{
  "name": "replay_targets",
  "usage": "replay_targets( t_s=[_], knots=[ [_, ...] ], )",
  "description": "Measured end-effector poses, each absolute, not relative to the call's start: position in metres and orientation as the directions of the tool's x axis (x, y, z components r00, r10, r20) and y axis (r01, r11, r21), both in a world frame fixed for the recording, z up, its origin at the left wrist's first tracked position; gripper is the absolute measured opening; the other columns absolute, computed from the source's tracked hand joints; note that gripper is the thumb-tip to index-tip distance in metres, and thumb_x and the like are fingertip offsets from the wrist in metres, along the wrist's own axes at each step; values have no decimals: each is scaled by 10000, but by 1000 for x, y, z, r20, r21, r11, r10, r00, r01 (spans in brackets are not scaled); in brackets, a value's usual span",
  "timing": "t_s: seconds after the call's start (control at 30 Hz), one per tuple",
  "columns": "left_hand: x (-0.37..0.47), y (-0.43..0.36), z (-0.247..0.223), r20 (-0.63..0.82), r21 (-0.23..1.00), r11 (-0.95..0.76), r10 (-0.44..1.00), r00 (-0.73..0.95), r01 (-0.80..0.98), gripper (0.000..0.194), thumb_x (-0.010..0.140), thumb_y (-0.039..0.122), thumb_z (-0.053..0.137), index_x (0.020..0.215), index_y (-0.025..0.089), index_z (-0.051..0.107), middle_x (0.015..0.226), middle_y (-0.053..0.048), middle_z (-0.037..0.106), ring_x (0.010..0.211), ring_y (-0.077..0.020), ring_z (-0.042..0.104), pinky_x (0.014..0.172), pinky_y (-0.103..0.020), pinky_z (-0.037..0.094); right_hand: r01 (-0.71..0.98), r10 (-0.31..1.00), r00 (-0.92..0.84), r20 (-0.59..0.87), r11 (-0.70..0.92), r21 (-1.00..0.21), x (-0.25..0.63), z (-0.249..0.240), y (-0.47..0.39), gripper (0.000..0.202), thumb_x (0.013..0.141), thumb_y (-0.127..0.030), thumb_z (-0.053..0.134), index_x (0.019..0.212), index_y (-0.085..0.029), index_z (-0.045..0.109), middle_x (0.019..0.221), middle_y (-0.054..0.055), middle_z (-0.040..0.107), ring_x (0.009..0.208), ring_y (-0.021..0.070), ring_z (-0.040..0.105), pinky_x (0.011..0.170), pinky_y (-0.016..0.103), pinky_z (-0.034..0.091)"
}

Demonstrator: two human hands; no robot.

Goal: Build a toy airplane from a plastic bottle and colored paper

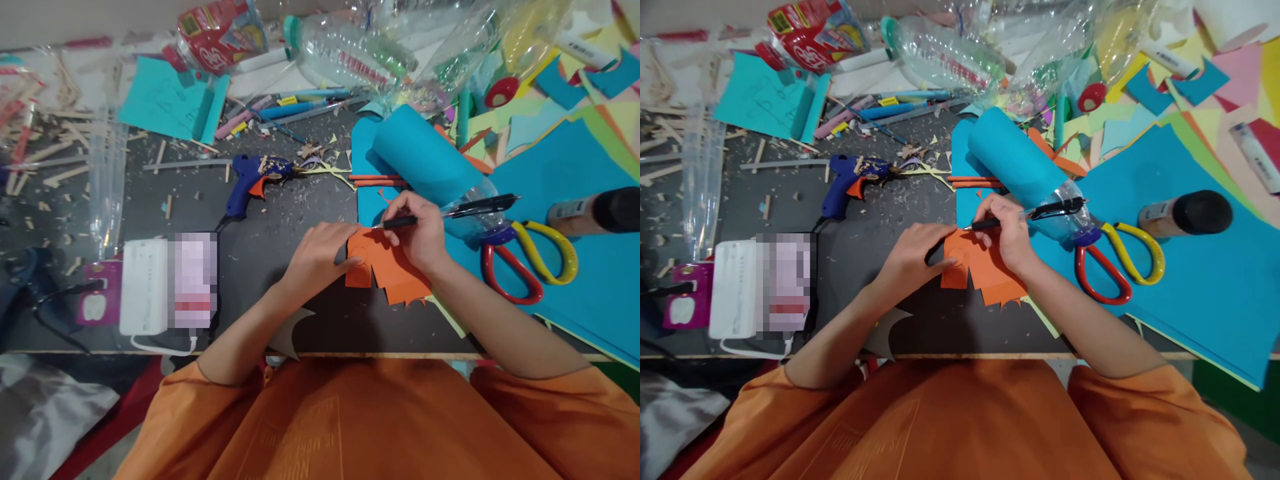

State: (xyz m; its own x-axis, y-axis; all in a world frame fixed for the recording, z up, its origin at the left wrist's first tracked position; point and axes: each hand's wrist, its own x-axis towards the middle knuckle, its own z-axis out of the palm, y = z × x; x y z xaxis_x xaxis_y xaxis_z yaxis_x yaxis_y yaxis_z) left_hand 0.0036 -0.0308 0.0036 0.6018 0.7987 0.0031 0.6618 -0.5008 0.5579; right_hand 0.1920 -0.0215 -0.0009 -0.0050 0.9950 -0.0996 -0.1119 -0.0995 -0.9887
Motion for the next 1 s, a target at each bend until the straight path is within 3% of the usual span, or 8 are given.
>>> replay_targets(
  t_s=[0.07,0.2,0.37,0.63,0.8,1.0],
  knots=[
    [4,-30,5,-31,491,-490,817,576,720,582,885,596,432,1239,155,568,1142,-149,639,1047,-282,580,893,-415,450,-83,994,-37,-100,-102,-991,192,0,-22,333,830,-456,492,589,-227,504,482,-17,524,370,105,398,436,286,373],
    [5,-30,2,-70,433,-445,850,521,784,618,856,671,400,1130,155,604,1037,-133,632,961,-278,563,869,-409,429,158,992,-117,-56,-37,-987,189,2,-23,274,762,-332,570,540,-218,458,483,-36,469,449,100,408,469,258,329],
    [5,-29,0,-80,424,-425,862,501,799,532,855,635,461,1112,188,589,1002,-121,624,939,-278,560,840,-399,415,342,972,-229,-56,26,-939,183,0,-25,292,752,-347,573,537,-210,430,501,-42,443,489,91,383,486,256,276],
    [6,-28,2,-90,430,-431,854,513,793,462,862,561,525,1111,174,571,996,-105,617,956,-268,560,848,-390,399,344,962,-269,-50,48,-938,182,-2,-27,302,791,-308,556,547,-209,407,513,-43,441,506,93,411,498,259,290],
    [5,-28,1,-83,422,-448,847,525,788,458,865,560,521,1108,175,565,1004,-104,617,969,-269,562,847,-386,394,311,959,-278,-48,42,-949,182,-1,-27,282,743,-217,557,519,-210,385,493,-53,412,468,81,358,470,257,246],
    [5,-28,1,-74,416,-451,849,524,789,445,858,562,532,1097,188,568,1001,-94,612,969,-258,566,841,-368,390,315,953,-294,-72,25,-949,183,1,-25,277,744,-227,557,519,-210,398,499,-42,427,479,86,369,479,264,258]
  ],
)
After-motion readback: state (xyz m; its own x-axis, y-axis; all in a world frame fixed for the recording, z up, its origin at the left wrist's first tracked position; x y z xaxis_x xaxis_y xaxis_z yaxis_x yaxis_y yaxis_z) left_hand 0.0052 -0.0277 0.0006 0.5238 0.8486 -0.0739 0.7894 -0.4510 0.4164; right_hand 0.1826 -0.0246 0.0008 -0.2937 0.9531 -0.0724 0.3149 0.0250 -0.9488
